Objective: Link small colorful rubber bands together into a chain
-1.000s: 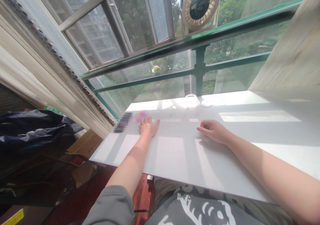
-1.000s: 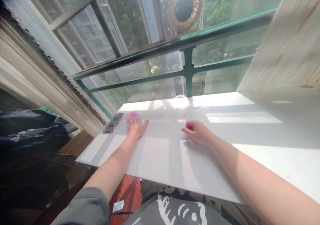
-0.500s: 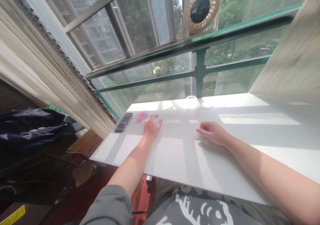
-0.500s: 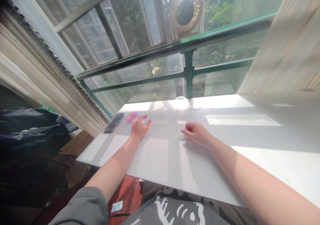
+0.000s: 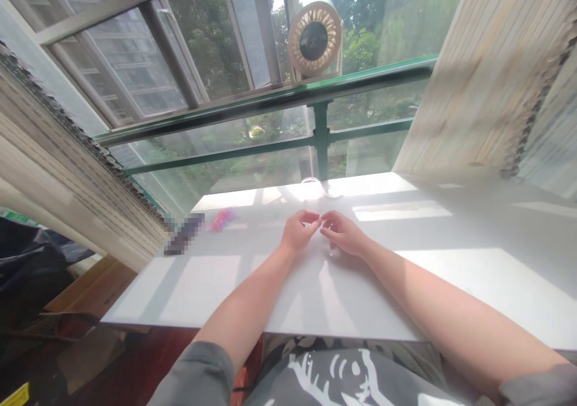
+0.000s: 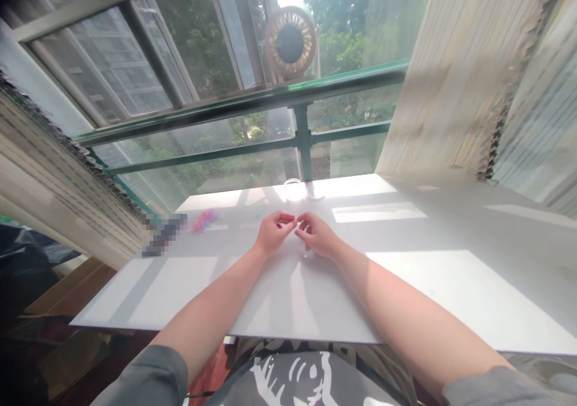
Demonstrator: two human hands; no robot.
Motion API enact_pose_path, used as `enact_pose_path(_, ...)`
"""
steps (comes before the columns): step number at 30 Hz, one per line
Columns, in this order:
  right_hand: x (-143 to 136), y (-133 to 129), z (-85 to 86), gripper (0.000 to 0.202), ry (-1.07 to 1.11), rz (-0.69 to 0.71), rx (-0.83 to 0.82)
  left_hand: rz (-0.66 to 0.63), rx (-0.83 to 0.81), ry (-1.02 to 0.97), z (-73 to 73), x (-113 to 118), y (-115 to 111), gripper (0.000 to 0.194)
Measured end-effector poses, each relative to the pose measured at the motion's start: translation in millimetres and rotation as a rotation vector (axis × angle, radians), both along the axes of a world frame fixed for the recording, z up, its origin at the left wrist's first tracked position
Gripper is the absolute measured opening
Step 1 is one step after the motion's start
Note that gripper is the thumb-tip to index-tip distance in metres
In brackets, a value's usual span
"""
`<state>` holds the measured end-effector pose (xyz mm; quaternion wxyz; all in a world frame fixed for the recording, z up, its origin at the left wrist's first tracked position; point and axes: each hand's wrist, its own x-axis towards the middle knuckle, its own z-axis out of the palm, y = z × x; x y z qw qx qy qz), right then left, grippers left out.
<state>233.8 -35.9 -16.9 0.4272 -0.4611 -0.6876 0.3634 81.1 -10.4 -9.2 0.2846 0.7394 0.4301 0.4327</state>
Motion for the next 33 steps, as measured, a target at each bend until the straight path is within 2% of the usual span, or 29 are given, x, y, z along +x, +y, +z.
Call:
enact_pose_path(7, -0.4, -0.3, 2.6, 0.014, -0.059, -0.042, 0.033, 0.048, -0.054, -0.023, -9.0, -7.9, -1.6, 0.023)
enact_pose_path(22, 0.5, -1.4, 3.1, 0.014, -0.12, -0.123, 0.1, 0.01, -0.04, -0.063, -6.7, -7.1, -6.5, 0.023)
enact_pose_path(33, 0.8, 2.3, 0.1, 0.013, -0.179, -0.14, 0.186, -0.011, 0.006, 0.045, -8.7, -6.5, -4.7, 0.02)
